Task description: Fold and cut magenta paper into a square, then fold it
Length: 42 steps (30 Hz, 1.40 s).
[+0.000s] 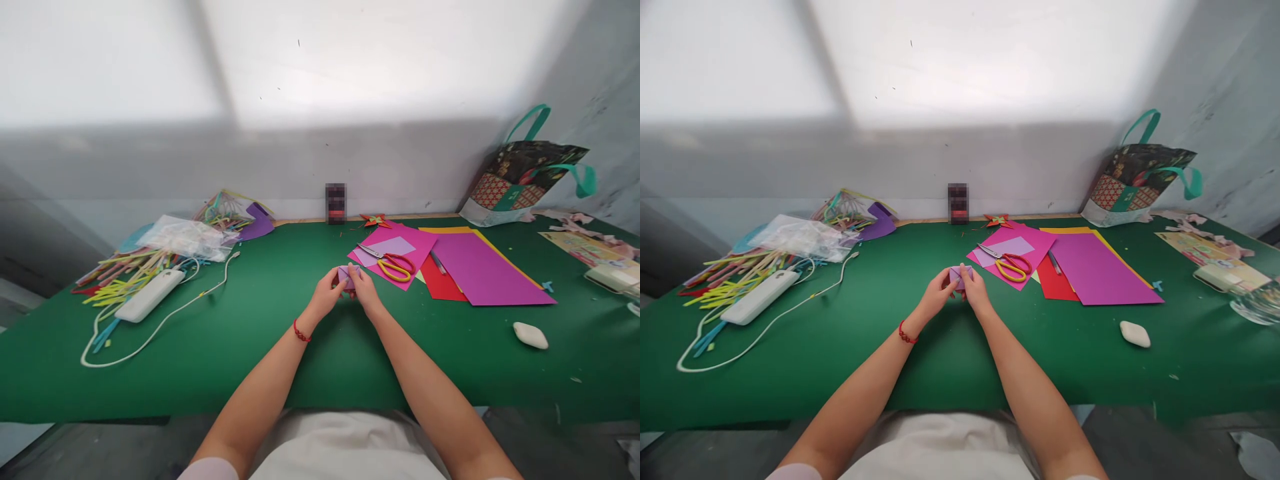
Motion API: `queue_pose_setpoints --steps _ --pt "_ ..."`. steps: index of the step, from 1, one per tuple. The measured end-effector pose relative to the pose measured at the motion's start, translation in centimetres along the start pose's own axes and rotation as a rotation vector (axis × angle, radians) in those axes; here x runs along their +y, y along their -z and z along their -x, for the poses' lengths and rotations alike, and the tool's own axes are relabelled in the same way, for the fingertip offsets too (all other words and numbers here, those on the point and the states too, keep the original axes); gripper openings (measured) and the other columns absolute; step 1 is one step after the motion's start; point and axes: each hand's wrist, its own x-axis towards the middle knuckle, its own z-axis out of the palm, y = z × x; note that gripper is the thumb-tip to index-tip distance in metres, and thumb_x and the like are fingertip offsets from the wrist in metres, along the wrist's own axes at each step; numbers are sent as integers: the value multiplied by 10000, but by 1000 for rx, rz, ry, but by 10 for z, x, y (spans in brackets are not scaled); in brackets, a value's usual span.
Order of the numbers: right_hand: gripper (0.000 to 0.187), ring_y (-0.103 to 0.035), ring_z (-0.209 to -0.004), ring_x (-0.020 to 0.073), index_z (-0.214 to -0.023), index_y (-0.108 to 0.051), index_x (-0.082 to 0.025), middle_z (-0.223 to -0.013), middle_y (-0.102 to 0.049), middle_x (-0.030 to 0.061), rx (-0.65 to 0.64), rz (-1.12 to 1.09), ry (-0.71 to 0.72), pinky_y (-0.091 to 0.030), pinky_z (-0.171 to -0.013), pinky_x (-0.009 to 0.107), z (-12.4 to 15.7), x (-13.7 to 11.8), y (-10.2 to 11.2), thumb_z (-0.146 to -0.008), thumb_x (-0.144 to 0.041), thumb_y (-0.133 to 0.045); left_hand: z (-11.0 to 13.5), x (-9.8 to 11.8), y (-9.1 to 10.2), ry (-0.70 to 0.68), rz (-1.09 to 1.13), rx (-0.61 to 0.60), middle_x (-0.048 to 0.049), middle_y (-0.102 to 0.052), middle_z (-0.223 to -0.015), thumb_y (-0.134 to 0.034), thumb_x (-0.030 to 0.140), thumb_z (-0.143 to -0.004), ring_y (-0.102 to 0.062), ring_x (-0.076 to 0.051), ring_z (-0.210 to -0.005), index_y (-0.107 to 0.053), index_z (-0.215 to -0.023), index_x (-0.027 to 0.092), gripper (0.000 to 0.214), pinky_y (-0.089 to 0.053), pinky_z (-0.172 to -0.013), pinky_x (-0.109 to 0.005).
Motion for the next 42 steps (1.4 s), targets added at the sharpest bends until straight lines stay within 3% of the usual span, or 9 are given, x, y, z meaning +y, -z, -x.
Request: queue_pose_setpoints --steps 4,8,14,18,24,30,35,38,42 --pt "433 -424 -340 76 -664 -520 -204 -520 -536 -37 61 -32 -63 -296 -286 205 0 -1 -1 -649 -633 -578 0 -1 7 -161 -182 156 -26 -618 -879 -541 145 -755 -581 -121 -755 -647 -977 193 250 -466 -609 -199" --pt "357 -522 -458 90 -741 -617 -192 -728 -642 11 -62 -253 -189 -381 -362 206 1 -6 -1 -685 -544 -593 1 1 11 -264 -267 173 -16 -635 -878 -538 97 -757 -592 -123 -796 -672 -971 227 285 -476 -711 -226" --pt "205 -597 -656 107 -826 -666 -207 -838 -681 5 -98 -557 -170 -470 -566 209 1 -10 4 -688 -341 -595 -1 -2 10 -305 -134 140 -38 -650 -990 -543 107 -745 -616 -146 -888 -630 -1062 209 345 -500 -793 -269" --pt "231 -625 -767 127 -881 -652 -235 -1031 -655 -1 -101 -575 -118 -504 -673 249 -1 -7 4 -654 -254 -611 -2 -3 14 -291 -100 221 -49 -674 -936 -550 126 -747 -627 -159 -870 -663 -950 187 240 -506 -803 -299" --pt "295 -629 -770 150 -867 -639 -209 -856 -677 11 -51 -543 -46 -510 -749 289 -6 2 3 -579 -184 -699 1 5 15 -399 -183 277 -37 -675 -873 -505 95 -760 -615 -165 -904 -683 -731 207 213 -478 -849 -327" --pt "354 -616 -720 138 -910 -634 -218 -746 -662 -13 -34 -518 34 -514 -726 296 -10 6 7 -567 -191 -720 -2 3 15 -134 -16 457 -70 -645 -932 -498 220 -789 -611 -174 -882 -601 -929 179 178 -506 -664 -272" --pt "332 -619 -779 139 -897 -629 -234 -845 -671 -4 -75 -515 91 -507 -759 293 -6 3 5 -581 -241 -731 -6 3 13 147 117 192 15 -556 -514 -527 446 -764 -553 -115 -471 -496 -672 171 292 -414 -441 -211" --pt "340 -617 -806 144 -890 -628 -232 -877 -673 1 -82 -521 117 -497 -783 294 -5 1 3 -571 -257 -744 -4 5 7 158 135 47 18 -548 -470 -513 529 -747 -524 -99 -414 -470 -612 172 385 -391 -424 -207" --pt "359 -618 -765 140 -894 -635 -219 -818 -673 0 -113 -513 91 -491 -772 286 -4 -1 3 -565 -298 -757 -3 5 4 172 186 24 18 -571 -459 -492 576 -741 -497 -91 -353 -452 -654 175 413 -366 -391 -209"
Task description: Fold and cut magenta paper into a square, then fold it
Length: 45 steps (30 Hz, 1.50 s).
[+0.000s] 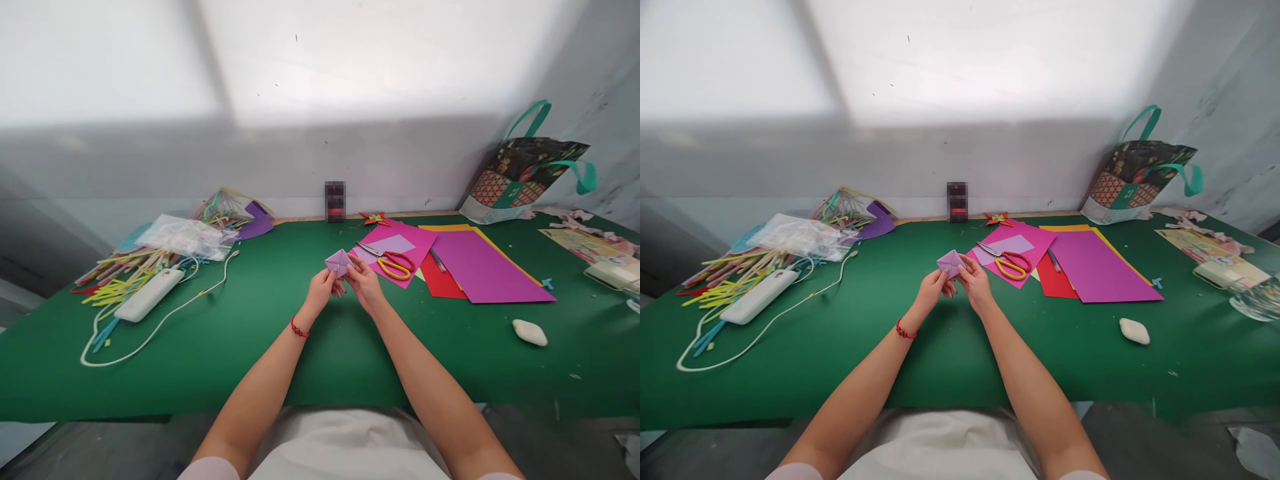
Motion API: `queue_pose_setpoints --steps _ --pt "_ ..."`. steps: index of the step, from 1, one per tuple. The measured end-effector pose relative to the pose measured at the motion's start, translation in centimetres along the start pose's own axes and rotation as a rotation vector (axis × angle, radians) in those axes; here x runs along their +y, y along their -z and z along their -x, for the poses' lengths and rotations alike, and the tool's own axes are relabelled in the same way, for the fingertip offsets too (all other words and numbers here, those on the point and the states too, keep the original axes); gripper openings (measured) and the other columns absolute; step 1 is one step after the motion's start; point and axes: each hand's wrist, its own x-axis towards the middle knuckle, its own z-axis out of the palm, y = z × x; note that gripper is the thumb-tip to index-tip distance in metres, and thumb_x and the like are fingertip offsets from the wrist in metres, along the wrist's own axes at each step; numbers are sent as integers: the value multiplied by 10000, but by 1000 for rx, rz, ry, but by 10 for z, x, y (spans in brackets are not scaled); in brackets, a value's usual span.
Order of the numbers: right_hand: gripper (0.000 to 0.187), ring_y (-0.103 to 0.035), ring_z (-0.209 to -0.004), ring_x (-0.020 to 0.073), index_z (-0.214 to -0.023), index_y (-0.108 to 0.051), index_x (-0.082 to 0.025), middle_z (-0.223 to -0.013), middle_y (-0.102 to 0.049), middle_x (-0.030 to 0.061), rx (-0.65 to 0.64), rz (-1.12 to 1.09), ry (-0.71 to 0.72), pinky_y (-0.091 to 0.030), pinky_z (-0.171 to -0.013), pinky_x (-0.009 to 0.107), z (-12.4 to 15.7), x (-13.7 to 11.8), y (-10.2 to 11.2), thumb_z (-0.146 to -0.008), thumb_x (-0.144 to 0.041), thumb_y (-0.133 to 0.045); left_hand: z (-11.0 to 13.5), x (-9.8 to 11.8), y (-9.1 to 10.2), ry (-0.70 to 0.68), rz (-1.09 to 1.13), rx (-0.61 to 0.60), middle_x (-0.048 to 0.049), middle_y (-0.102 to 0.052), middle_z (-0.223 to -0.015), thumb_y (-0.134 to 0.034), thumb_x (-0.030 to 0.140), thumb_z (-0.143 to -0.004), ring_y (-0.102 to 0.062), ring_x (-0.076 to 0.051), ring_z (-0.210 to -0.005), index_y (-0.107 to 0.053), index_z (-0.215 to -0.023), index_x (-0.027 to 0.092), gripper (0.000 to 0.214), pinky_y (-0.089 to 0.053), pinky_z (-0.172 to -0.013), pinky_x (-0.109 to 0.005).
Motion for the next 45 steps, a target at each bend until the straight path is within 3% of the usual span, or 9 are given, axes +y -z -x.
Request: queue_pose_setpoints --steps 5,11,20,27,31,35,39,45 --pt "294 -612 -711 136 -793 -648 -199 -759 -658 4 -8 36 -67 -499 -705 271 2 -2 -2 -593 -397 -733 -2 -1 2 4 3 -25 27 -555 -421 -481 579 -750 -454 -79 -303 -432 -665 176 415 -327 -361 -204" --pt "322 -599 -701 142 -758 -633 -194 -725 -633 1 -11 140 -45 -502 -684 283 4 -5 -5 -587 -453 -716 2 7 7 -41 -28 -40 28 -547 -410 -517 578 -709 -469 -87 -328 -469 -658 171 413 -367 -388 -213" --pt "386 -507 -468 109 -572 -522 -193 -513 -528 -32 22 472 16 -386 -423 223 6 -8 -3 -608 -562 -629 5 8 4 -31 -74 8 17 -491 -363 -457 670 -684 -453 -91 -332 -473 -511 173 527 -370 -400 -224" --pt "383 -445 -403 102 -545 -479 -213 -440 -474 -47 -105 601 69 -357 -417 237 9 -10 -4 -672 -559 -586 6 9 6 -27 -155 116 22 -401 -331 -331 773 -681 -380 -79 -317 -410 -414 191 645 -324 -366 -226" --pt "404 -397 -361 91 -534 -421 -222 -375 -418 -67 -81 689 144 -334 -420 234 13 -9 -4 -736 -553 -530 7 10 7 -31 -176 82 23 -371 -315 -305 764 -703 -344 -70 -312 -378 -389 194 655 -289 -365 -227" --pt "461 -361 -333 82 -501 -372 -225 -357 -374 -74 -41 667 163 -289 -371 227 12 -11 -5 -706 -606 -529 7 8 5 -1 -185 -19 35 -361 -312 -396 736 -683 -313 -59 -301 -409 -409 184 616 -251 -357 -226" --pt "515 -333 -314 75 -455 -362 -219 -354 -329 -71 2 616 121 -250 -324 228 11 -13 -5 -650 -661 -540 10 6 0 20 -199 -120 39 -379 -321 -478 701 -647 -312 -51 -294 -437 -423 170 577 -246 -355 -221" --pt "543 -301 -294 73 -415 -367 -216 -329 -326 -58 -22 585 13 -219 -306 236 9 -13 -5 -625 -688 -535 14 10 -3 32 -225 -102 49 -375 -308 -510 643 -653 -304 -46 -271 -435 -416 170 535 -236 -336 -213"
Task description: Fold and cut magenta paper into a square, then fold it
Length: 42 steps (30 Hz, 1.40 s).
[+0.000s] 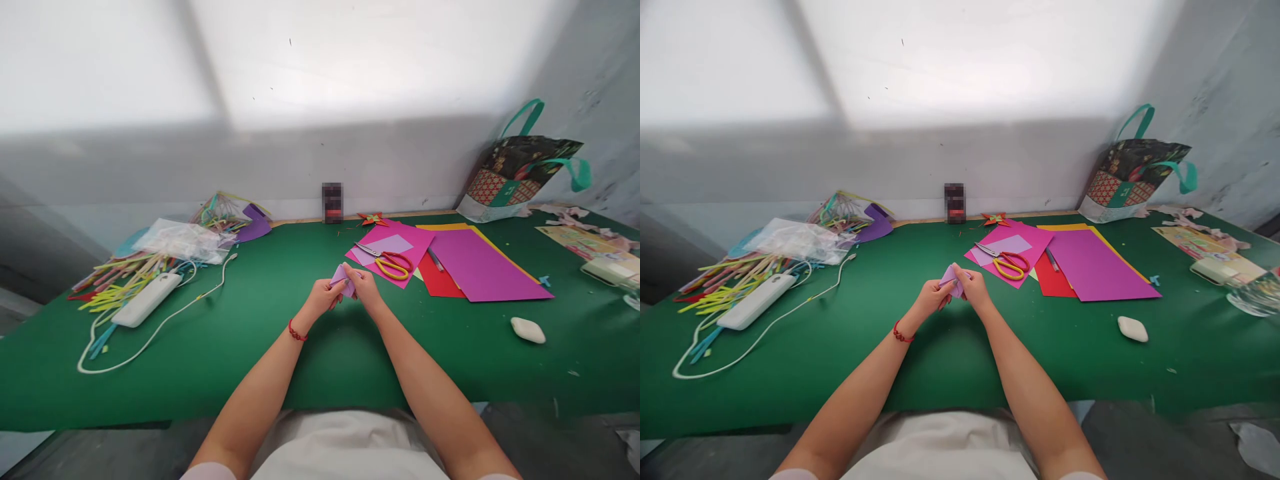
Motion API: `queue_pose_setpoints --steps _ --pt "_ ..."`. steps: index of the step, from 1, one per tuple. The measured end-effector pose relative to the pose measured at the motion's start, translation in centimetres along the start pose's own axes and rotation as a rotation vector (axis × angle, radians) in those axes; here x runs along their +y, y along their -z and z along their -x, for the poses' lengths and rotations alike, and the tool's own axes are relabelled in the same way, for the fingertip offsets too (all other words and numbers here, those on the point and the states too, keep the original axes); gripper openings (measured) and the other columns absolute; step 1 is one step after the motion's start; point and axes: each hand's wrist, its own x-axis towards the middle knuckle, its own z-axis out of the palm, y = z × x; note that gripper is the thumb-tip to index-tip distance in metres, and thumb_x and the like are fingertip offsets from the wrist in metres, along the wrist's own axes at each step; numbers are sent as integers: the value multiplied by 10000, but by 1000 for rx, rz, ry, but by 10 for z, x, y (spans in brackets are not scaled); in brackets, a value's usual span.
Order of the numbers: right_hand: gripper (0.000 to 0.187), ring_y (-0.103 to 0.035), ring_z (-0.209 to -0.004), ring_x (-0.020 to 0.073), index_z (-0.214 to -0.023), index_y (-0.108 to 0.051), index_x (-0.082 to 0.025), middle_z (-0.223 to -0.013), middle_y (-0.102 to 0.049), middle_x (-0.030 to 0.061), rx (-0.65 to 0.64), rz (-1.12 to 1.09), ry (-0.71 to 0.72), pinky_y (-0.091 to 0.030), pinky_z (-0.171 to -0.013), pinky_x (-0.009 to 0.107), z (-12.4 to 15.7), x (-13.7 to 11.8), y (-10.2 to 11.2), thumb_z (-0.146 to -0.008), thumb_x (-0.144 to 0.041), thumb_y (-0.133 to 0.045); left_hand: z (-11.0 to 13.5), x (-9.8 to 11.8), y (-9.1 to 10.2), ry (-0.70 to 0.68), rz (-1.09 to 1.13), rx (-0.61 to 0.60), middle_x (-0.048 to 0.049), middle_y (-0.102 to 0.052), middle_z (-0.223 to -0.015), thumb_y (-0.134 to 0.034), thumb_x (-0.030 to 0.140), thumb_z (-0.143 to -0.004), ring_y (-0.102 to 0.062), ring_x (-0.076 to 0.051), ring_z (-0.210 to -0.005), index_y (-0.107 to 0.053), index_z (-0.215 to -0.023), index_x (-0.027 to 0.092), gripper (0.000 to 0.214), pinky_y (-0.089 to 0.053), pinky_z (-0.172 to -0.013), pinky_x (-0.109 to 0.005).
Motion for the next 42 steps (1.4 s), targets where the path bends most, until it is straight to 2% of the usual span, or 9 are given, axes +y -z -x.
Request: queue_pose_setpoints --steps 9,21,26,32,35,38,42 --pt "512 -304 -301 76 -425 -402 -213 -326 -345 -54 -4 -36 -76 -211 -304 236 -1 1 -2 -595 -666 -569 3 1 -1 15 -68 63 55 -353 -273 -513 522 -715 -319 -56 -253 -428 -403 173 476 -232 -332 -205" --pt "508 -306 -301 76 -425 -411 -211 -329 -351 -52 12 -33 -73 -213 -307 237 -1 2 -2 -596 -662 -567 4 0 -1 6 -71 63 56 -370 -297 -480 440 -747 -333 -59 -261 -432 -419 175 424 -241 -344 -209" --pt "506 -310 -304 75 -433 -404 -210 -337 -344 -57 26 -36 -72 -223 -308 236 -1 3 -1 -598 -657 -572 3 0 -2 -11 -48 48 52 -380 -315 -452 479 -759 -338 -60 -276 -426 -424 176 453 -264 -358 -213" --pt "510 -320 -306 73 -451 -417 -199 -339 -375 -53 -12 -5 -27 -227 -319 232 0 2 1 -644 -653 -545 0 -5 -2 -100 15 26 17 -447 -347 -345 618 -775 -416 -84 -344 -493 -472 163 567 -356 -435 -224" --pt "525 -303 -303 66 -451 -418 -197 -337 -363 -57 -39 33 10 -218 -319 230 1 0 1 -643 -671 -534 0 -5 -1 -116 42 60 1 -467 -370 -280 680 -768 -443 -95 -374 -485 -460 165 634 -375 -452 -231" --pt "559 -299 -297 67 -435 -398 -201 -326 -351 -53 -44 42 28 -221 -316 232 2 -2 0 -635 -713 -505 0 -3 -1 -113 22 102 10 -434 -345 -305 691 -759 -417 -90 -353 -462 -435 173 631 -360 -434 -231" --pt "601 -335 -299 77 -429 -346 -215 -327 -341 -46 -27 -41 6 -266 -323 231 1 0 -1 -672 -763 -385 0 -3 -2 -140 24 223 13 -427 -344 -303 669 -783 -401 -85 -343 -453 -438 177 619 -352 -425 -231"
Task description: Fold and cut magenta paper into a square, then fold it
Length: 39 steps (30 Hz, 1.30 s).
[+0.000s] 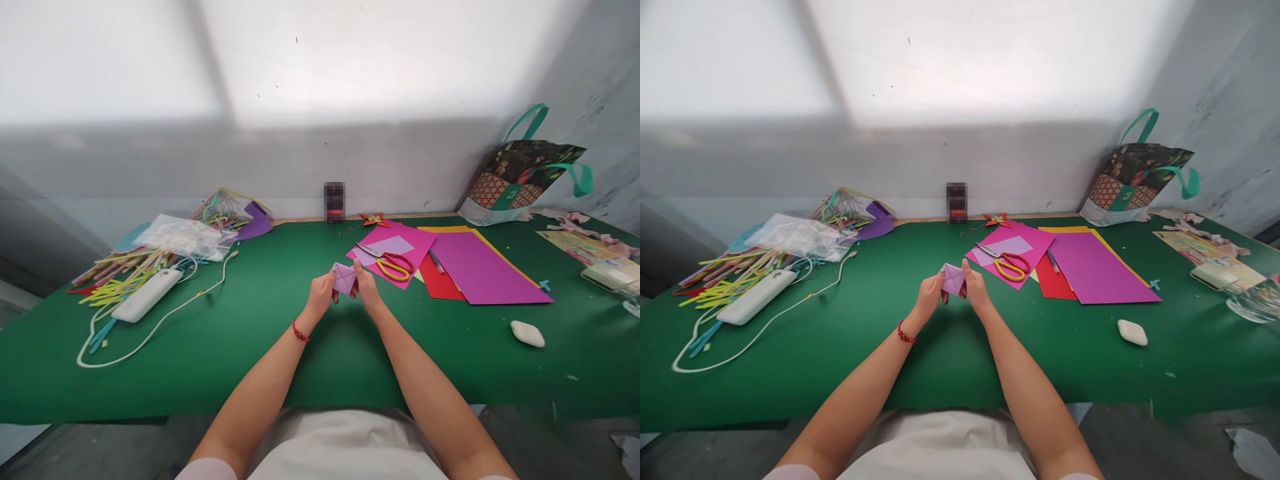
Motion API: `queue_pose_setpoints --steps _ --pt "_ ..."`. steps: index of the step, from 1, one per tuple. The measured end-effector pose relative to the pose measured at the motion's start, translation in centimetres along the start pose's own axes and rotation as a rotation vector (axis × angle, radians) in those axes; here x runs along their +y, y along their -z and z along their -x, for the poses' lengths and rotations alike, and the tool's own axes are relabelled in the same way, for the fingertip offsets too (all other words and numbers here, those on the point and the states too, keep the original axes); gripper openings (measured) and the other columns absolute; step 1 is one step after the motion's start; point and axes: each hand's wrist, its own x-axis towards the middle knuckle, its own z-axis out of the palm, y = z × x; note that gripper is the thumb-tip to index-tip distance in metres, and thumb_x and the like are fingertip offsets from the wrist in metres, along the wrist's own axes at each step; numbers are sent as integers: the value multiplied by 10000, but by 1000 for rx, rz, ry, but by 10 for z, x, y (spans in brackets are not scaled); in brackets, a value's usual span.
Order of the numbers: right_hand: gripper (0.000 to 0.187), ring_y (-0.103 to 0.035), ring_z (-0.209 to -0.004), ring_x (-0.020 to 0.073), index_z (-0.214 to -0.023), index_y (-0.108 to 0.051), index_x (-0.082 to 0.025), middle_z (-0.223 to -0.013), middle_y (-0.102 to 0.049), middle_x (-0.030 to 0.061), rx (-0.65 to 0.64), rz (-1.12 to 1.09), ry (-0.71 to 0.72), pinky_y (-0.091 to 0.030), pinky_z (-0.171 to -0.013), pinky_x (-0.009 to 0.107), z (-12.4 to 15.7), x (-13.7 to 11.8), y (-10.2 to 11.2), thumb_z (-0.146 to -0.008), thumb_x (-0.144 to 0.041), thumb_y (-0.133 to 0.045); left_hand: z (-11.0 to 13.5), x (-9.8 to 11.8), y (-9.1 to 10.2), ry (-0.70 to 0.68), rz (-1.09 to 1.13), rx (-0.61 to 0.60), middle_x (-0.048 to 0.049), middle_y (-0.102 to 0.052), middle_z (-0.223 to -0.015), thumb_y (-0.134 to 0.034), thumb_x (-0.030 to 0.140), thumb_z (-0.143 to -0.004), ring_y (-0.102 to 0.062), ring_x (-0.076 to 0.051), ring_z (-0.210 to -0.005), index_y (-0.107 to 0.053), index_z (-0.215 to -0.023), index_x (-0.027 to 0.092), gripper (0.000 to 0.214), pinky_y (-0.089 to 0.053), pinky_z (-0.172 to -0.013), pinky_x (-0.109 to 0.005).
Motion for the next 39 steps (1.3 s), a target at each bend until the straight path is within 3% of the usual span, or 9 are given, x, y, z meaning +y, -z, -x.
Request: queue_pose_setpoints --steps 3,6,9,17,24,30,39 --pt "540 -372 -320 84 -525 -396 -213 -372 -389 -56 -29 -10 29 -298 -341 225 1 3 -2 -683 -728 -431 0 -2 -2 -12 41 113 20 -423 -359 -306 667 -782 -390 -83 -342 -437 -460 182 596 -329 -401 -229" --pt "436 -388 -349 87 -651 -465 -209 -427 -445 -66 -65 125 103 -314 -372 225 4 5 -6 -698 -640 -516 0 -3 -3 -33 79 208 29 -431 -408 -357 642 -780 -401 -80 -371 -430 -505 185 538 -321 -398 -221" --pt "373 -390 -361 89 -688 -489 -208 -448 -457 -66 -71 246 135 -320 -400 232 6 6 -7 -734 -577 -519 -1 0 -1 -62 91 229 44 -419 -437 -418 608 -768 -395 -74 -389 -418 -532 188 483 -319 -401 -211" --pt "461 -353 -312 81 -577 -368 -225 -366 -355 -87 28 118 83 -260 -338 217 1 8 -2 -734 -650 -451 -5 1 5 17 93 -67 33 -425 -360 -461 587 -735 -389 -71 -348 -429 -459 178 494 -350 -409 -216" --pt "539 -327 -272 80 -451 -363 -216 -315 -346 -59 36 82 -13 -223 -298 230 1 2 0 -687 -690 -470 1 2 -1 77 140 -296 26 -457 -363 -540 528 -703 -416 -73 -346 -492 -486 153 436 -371 -436 -223" --pt "552 -294 -255 67 -413 -374 -207 -296 -372 -41 0 4 -99 -187 -283 229 0 0 2 -668 -680 -504 -1 -1 1 95 176 -371 9 -473 -384 -548 531 -702 -439 -84 -365 -512 -497 140 443 -385 -446 -235" --pt "516 -261 -262 52 -446 -401 -201 -304 -357 -58 -31 -147 -196 -160 -272 215 0 0 0 -632 -651 -572 -2 -2 3 96 172 -384 1 -499 -410 -547 509 -701 -443 -92 -367 -550 -554 132 405 -375 -447 -240"
